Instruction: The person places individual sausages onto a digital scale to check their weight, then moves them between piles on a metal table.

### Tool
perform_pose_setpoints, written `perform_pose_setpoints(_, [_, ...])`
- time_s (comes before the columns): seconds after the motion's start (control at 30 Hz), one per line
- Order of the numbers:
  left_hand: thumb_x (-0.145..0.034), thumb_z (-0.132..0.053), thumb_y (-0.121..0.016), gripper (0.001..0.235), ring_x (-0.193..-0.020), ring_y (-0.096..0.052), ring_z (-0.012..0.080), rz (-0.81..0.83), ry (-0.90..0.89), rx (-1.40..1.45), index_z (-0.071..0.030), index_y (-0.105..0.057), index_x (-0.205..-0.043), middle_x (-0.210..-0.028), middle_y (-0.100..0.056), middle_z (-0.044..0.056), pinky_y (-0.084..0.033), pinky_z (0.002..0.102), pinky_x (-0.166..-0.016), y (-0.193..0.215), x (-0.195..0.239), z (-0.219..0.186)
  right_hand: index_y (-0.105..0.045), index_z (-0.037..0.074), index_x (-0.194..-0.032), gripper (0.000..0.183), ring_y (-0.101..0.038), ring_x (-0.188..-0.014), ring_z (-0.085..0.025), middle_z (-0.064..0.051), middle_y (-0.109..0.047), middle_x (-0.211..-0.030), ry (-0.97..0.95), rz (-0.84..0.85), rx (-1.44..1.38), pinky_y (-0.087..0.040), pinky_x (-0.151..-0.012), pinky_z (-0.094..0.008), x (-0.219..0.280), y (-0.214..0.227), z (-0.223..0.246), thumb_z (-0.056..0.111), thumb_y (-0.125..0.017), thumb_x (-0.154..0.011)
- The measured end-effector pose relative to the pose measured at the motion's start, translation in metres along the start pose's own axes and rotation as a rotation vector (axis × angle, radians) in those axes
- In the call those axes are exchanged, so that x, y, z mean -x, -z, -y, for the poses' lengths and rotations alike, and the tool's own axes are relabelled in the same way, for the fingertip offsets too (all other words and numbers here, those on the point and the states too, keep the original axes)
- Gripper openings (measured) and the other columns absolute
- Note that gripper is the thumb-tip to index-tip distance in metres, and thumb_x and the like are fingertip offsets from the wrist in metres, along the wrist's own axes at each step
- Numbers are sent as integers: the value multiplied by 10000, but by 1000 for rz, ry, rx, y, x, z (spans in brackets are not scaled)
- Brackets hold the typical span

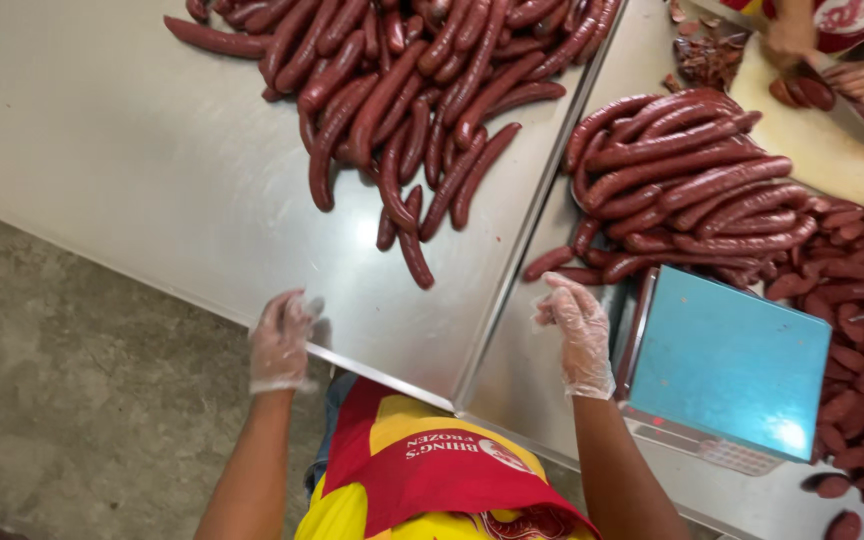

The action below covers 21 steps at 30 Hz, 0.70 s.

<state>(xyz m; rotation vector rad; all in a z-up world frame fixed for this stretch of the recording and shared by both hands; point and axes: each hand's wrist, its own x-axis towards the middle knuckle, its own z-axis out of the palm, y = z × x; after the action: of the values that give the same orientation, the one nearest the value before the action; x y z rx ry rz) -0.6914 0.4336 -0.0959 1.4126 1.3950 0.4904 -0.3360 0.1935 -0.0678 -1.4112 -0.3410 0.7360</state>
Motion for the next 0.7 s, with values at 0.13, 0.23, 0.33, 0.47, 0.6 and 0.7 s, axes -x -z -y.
perform_pose_setpoints(0.13, [-1002, -228, -639, 548, -1009, -623, 187, 87, -136, 233, -174, -522, -1535, -1182, -644, 172, -559, 316, -917, -39, -109, -59, -697, -8, -1247, 329, -638, -795, -126, -75, -713, -929, -101, 0, 4, -529, -772, -252, -27, -54, -25, 193, -691, -987])
perform_pose_setpoints(0.23, [-938, -250, -709, 725, -1252, -584, 297, 111, -605, 65, -117, -377, -1568, -1464, -553, 195, -499, 418, -1080, -80, -172, -113, -683, -4, -1237, 332, -652, -789, -130, -81, -725, -941, -190, 18, 31, -532, -743, -268, -45, -105, -37, 157, -703, -947])
perform_pose_setpoints(0.33, [-859, -289, -748, 883, -1220, -544, 456, 185, -783, -531, -40, -270, -1558, -1461, -480, 297, -415, 527, -1028, -108, -216, -154, -680, -8, -1268, 364, -663, -845, -124, -69, -711, -986, -228, 22, 26, -554, -789, -268, -52, -169, -48, 158, -717, -946])
perform_pose_setpoints(0.47, [-952, -86, -613, 841, -1127, -629, 421, 308, -606, -800, -101, -204, -1687, -1560, -476, 272, -486, 501, -1029, -131, -241, -182, -604, -10, -1363, 469, -676, -880, -158, -110, -716, -1081, -279, -37, -109, -567, -778, -293, -74, -239, -45, 158, -708, -938])
perform_pose_setpoints(0.6, [-846, -114, -688, 939, -1038, -609, 336, 634, -213, -185, -78, -182, -1636, -1287, -601, 283, -491, 422, -967, -98, -259, -191, -495, -7, -1456, 601, -692, -942, -200, -162, -666, -1231, -278, -135, -200, -590, -813, -343, -106, -269, -35, 158, -701, -916])
perform_pose_setpoints(0.7, [-815, -65, -699, 938, -777, -608, 156, 896, 361, 563, -127, -256, -1639, -1095, -663, 166, -532, 283, -711, -40, -270, -196, -423, -36, -1515, 705, -682, -1049, -232, -201, -589, -1406, -273, -176, -209, -581, -875, -352, -127, -278, -37, 196, -714, -917])
